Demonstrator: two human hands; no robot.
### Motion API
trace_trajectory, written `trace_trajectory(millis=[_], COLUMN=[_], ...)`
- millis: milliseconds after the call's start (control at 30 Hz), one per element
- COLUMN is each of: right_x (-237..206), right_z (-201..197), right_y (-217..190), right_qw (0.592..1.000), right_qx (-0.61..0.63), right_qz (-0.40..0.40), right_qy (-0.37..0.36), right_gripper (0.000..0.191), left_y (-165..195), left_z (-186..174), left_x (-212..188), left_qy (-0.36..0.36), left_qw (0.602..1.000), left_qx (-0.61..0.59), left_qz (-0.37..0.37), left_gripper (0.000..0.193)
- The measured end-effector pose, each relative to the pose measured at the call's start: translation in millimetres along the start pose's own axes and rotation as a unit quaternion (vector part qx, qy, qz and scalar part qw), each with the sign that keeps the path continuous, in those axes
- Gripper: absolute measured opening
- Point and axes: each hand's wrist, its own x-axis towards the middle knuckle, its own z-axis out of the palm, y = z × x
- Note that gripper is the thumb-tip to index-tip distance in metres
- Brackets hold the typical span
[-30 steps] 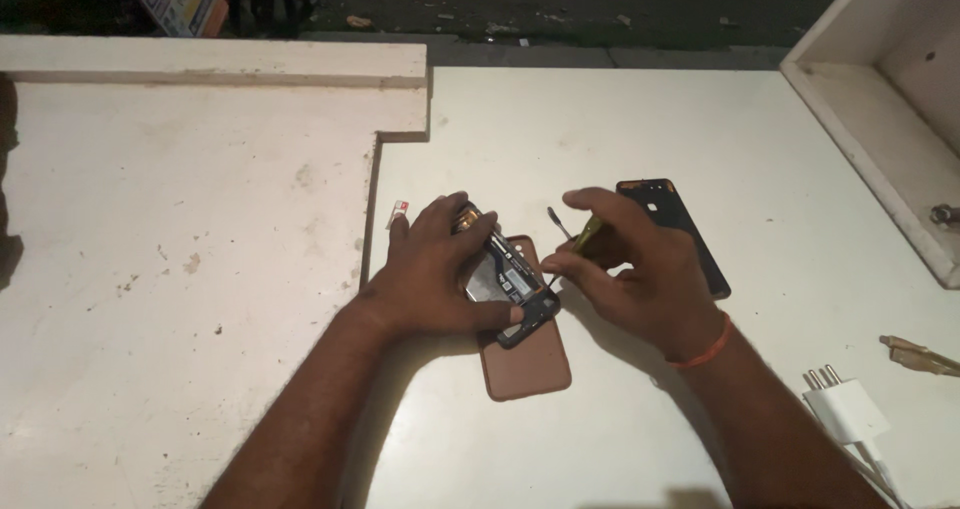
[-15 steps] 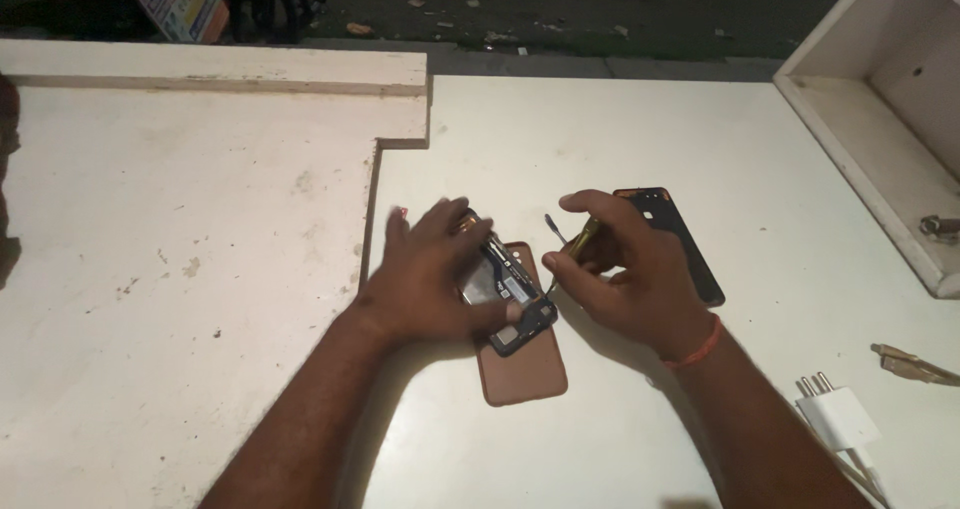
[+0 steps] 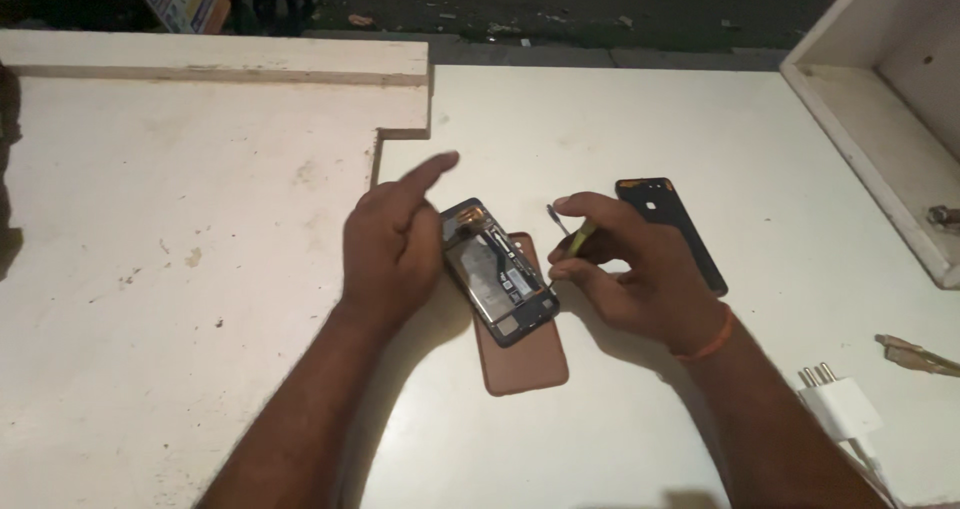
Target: The person repairs a smartphone at a workbench, holding the opened phone steady with one hand while using a screwdriver and a pry tool to work on internal components. They reposition the phone on a brown case and continue prying and unscrewing parts of the device.
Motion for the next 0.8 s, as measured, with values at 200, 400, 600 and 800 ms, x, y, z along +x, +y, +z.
trace_trajectory(millis=[200, 400, 600, 800], right_x=[1, 1, -2, 0], right_z=[2, 4, 5, 6], right_y=[0, -1, -1, 1], right_qw=[1.0, 0.998, 0.996, 0.995], right_qx=[-0.008, -0.049, 0.085, -0.02], right_qz=[-0.024, 0.036, -0.011, 0.097], right_qy=[0.006, 0.004, -0.033, -0.016], right_gripper=[0.054, 0.053, 0.055, 0.057], left_y=[4, 3, -1, 0], left_z=[8, 11, 12, 13], left_x=[1, 2, 4, 4], left_qy=[-0.199, -0.279, -0.28, -0.286], left_qw=[0.971, 0.949, 0.949, 0.946], left_qx=[0.115, 0.145, 0.145, 0.15], left_qz=[0.062, -0.02, -0.016, -0.022], left_gripper=[0.062, 0.071, 0.074, 0.074])
